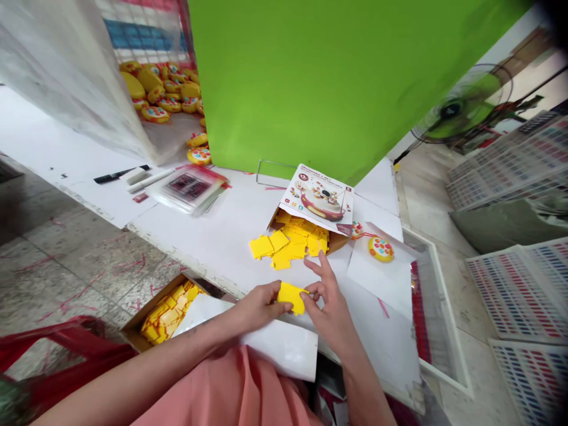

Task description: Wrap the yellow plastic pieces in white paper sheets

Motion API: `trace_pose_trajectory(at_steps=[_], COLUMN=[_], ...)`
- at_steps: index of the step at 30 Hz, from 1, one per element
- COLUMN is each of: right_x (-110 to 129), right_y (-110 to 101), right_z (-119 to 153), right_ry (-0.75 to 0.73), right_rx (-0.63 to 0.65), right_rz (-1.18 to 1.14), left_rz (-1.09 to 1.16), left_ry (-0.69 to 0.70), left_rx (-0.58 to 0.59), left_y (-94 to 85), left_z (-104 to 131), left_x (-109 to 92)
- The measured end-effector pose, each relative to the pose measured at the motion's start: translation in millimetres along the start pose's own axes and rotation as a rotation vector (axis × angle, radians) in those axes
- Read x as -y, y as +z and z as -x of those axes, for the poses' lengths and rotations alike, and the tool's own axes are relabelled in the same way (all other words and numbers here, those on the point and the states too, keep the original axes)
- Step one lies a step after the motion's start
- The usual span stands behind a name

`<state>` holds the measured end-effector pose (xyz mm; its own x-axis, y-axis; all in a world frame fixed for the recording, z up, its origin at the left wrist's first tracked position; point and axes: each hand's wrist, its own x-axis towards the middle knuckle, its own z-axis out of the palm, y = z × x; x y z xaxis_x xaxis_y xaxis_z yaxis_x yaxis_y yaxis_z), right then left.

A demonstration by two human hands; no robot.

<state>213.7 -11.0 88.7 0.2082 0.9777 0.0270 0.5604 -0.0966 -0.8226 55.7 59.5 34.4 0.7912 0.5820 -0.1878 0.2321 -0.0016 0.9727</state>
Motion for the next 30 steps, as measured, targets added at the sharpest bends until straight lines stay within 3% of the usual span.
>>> trace_pose_trajectory(at_steps=[3, 9, 17, 24, 30], right_x=[-1, 5, -3, 5, 13], right_y=[2, -2, -4, -9, -10], right_z=[2, 4, 3, 9, 8], right_ry=[0.039, 0.044, 0.069, 0.252, 0.211], right_rx=[-0.023, 0.093, -0.048, 0.12, 0.229], right_rz=[-0.032, 0.059, 0.104, 0.221, 0.363], left_rz=[0.183, 0.409, 0.588, 0.693, 0.711], left_ry=[0.003, -0.106, -0.216, -0.226, -0.182], left_rx=[-0.002, 0.032, -0.035, -0.042, -0.01], left_y=[0.2, 1.3, 6.4, 4.2, 2.8], left_z=[-1, -4, -5, -5, -3], left_x=[6, 10, 13, 10, 10])
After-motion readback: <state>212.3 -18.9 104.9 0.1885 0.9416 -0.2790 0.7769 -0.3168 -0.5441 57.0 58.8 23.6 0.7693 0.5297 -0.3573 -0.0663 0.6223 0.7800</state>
